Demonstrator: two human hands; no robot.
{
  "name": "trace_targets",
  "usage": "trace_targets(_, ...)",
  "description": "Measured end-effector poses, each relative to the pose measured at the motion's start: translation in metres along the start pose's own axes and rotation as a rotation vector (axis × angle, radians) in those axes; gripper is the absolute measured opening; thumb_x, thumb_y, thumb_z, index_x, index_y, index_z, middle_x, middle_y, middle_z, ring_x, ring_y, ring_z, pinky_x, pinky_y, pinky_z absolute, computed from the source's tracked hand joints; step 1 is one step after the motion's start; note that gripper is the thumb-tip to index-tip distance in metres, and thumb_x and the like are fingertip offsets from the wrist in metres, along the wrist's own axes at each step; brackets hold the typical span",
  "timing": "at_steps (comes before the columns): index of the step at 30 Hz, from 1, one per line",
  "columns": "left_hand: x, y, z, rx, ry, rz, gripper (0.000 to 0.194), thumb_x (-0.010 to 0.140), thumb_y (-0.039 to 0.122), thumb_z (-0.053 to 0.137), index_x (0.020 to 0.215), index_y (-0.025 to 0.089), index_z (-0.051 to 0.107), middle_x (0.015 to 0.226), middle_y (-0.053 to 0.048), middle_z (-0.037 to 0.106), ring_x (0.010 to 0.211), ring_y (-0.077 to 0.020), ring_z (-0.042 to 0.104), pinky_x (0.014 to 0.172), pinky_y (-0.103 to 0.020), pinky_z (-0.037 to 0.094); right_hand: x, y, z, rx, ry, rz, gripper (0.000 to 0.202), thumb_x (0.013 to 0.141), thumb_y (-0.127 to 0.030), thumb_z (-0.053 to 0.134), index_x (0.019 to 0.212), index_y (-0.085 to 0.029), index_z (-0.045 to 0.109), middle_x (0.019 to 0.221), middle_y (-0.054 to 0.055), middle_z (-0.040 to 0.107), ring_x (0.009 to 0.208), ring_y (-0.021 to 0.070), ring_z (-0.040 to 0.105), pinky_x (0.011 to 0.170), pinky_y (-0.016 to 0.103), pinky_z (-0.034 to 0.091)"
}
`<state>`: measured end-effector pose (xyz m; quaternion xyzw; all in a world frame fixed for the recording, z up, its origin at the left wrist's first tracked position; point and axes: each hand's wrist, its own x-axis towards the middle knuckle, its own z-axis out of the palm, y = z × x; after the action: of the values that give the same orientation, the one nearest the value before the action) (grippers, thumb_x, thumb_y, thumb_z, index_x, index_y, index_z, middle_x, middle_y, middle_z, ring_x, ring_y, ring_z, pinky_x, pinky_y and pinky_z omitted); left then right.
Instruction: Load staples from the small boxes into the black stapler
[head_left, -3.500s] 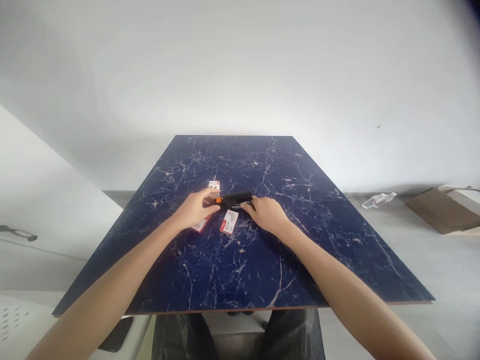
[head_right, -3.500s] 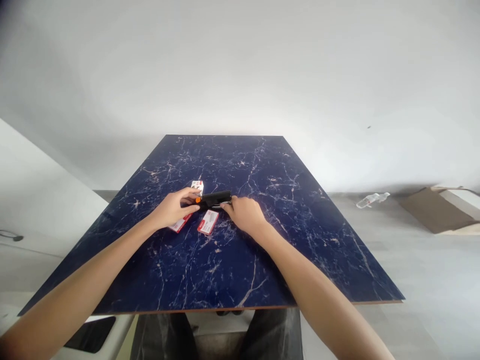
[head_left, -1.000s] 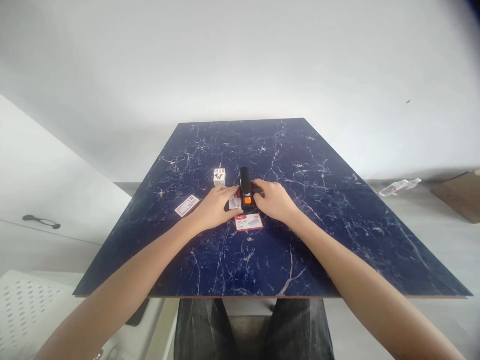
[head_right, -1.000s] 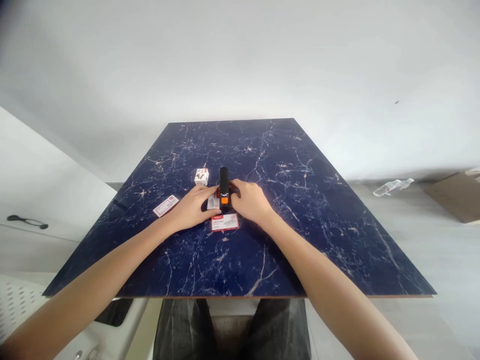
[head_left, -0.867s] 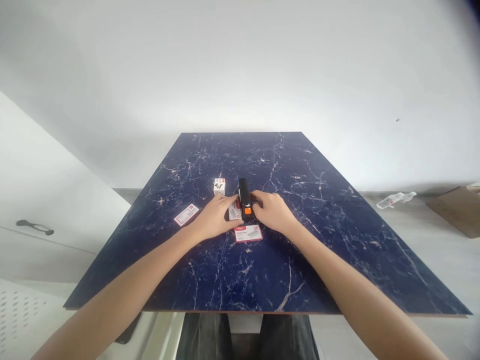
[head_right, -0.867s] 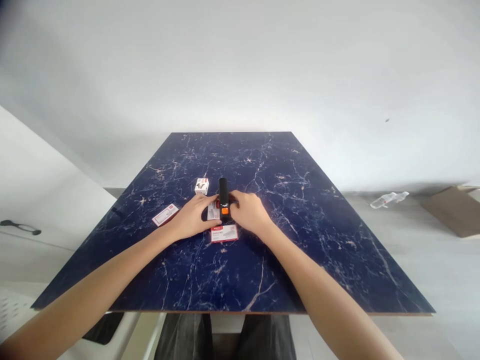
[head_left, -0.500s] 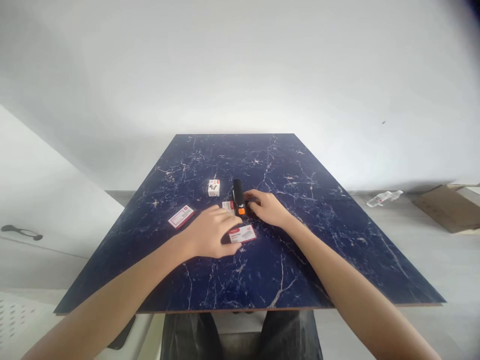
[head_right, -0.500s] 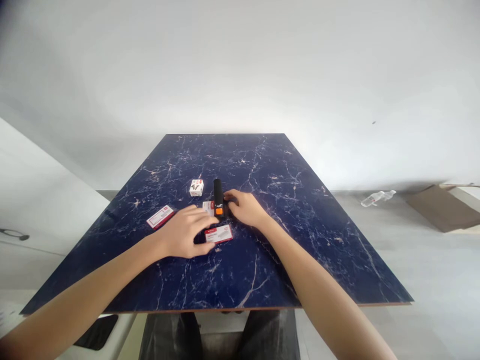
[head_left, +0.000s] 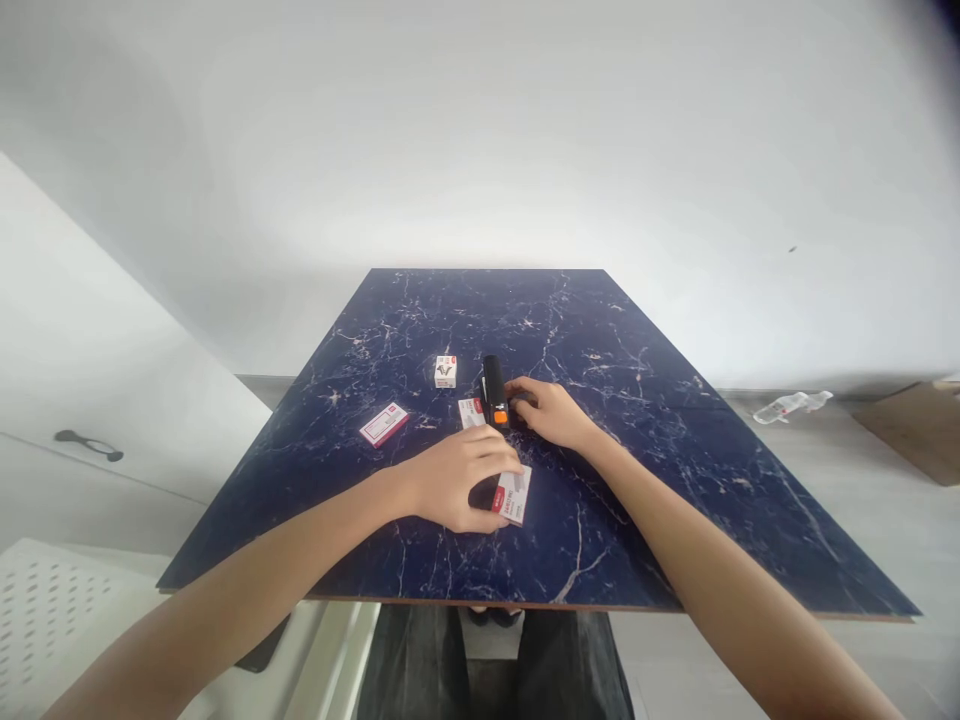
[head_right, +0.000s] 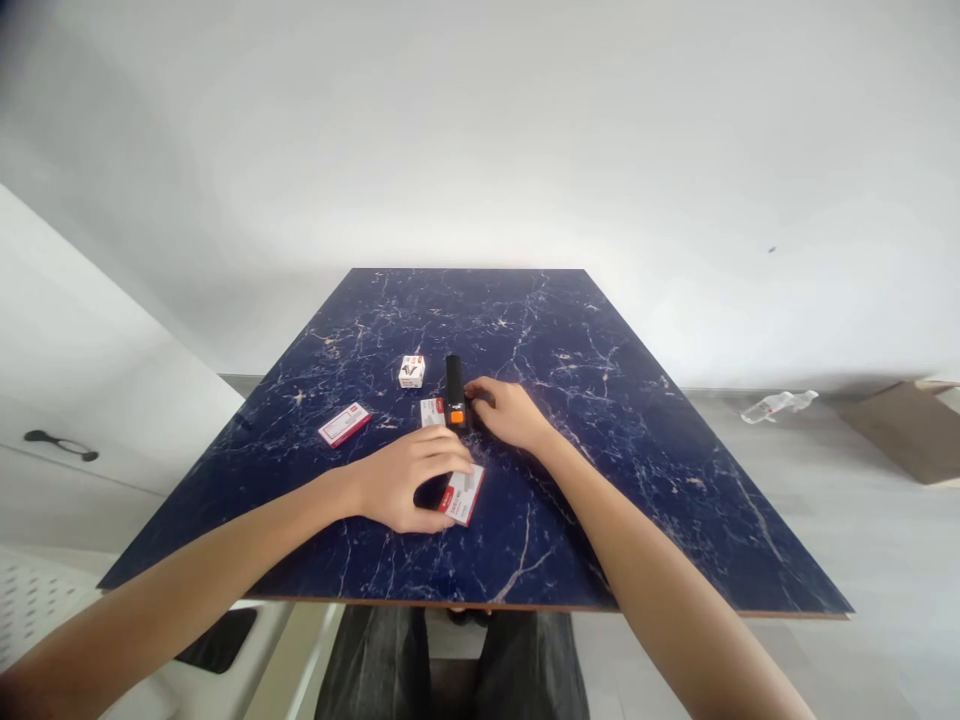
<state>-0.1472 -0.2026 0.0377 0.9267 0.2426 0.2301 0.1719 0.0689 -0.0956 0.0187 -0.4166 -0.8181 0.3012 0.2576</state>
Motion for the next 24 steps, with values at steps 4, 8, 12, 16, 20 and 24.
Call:
trace_targets(4, -0.008, -0.020, -0.023, 0.021, 0.281, -0.173, 0.045, 0.074, 0.044, 0.078, 0.104, 0.023, 0.052, 0.111, -0.009, 0.062, 0.101, -0.0269, 0.059, 0.093, -0.044, 0.049, -0.001, -0.001, 0.000, -0.020, -0.002, 0.009, 0.036, 0.086, -0.011, 0.052, 0.114, -0.021, 0.072, 0.104, 0.003, 0.078, 0.085, 0.0162, 0.072, 0.090, 0.031, 0.053)
trace_targets(8, -0.015, -0.040, -0.037, 0.132, 0.235, -0.442, 0.042, 0.079, 0.049, 0.074, 0.095, 0.024, 0.045, 0.107, -0.008, 0.058, 0.098, -0.0276, 0.056, 0.085, -0.043, 0.048, -0.001, -0.002, -0.001, -0.034, -0.015, 0.006, 0.036, 0.087, -0.012, 0.052, 0.114, -0.022, 0.073, 0.097, 0.002, 0.078, 0.083, 0.0162, 0.071, 0.088, 0.030, 0.053)
trace_targets(12, -0.014, -0.045, -0.031, 0.234, 0.051, -0.542, 0.050, 0.077, 0.059, 0.076, 0.099, 0.023, 0.050, 0.118, -0.012, 0.059, 0.110, -0.0349, 0.054, 0.086, -0.047, 0.048, -0.001, -0.002, -0.003, -0.039, -0.009, 0.009, 0.035, 0.088, -0.013, 0.052, 0.114, -0.023, 0.073, 0.093, 0.002, 0.078, 0.081, 0.0166, 0.071, 0.089, 0.030, 0.052)
trace_targets(16, -0.010, -0.041, -0.025, 0.218, 0.024, -0.624, 0.039, 0.086, 0.055, 0.069, 0.100, 0.024, 0.051, 0.112, -0.010, 0.061, 0.103, -0.0326, 0.058, 0.076, -0.043, 0.049, -0.001, -0.002, -0.004, -0.046, -0.015, 0.005, 0.036, 0.088, -0.013, 0.051, 0.115, -0.023, 0.073, 0.090, 0.002, 0.077, 0.081, 0.0164, 0.070, 0.088, 0.030, 0.052)
trace_targets(20, -0.009, -0.040, -0.022, 0.181, 0.023, -0.603, 0.034, 0.091, 0.051, 0.065, 0.108, 0.024, 0.053, 0.120, -0.011, 0.062, 0.110, -0.0329, 0.059, 0.082, -0.045, 0.050, 0.000, -0.002, -0.003, -0.062, -0.015, 0.002, 0.032, 0.090, -0.016, 0.053, 0.113, -0.023, 0.074, 0.094, 0.002, 0.077, 0.082, 0.0167, 0.069, 0.085, 0.029, 0.051)
trace_targets(24, -0.007, -0.046, -0.019, 0.169, 0.015, -0.518, 0.039, 0.092, 0.050, 0.067, 0.118, 0.025, 0.053, 0.143, -0.012, 0.055, 0.127, -0.0361, 0.053, 0.101, -0.053, 0.045, 0.000, -0.006, 0.000, -0.091, 0.018, -0.007, 0.031, 0.086, -0.015, 0.054, 0.109, -0.022, 0.073, 0.103, 0.004, 0.077, 0.083, 0.0166, 0.068, 0.080, 0.027, 0.049)
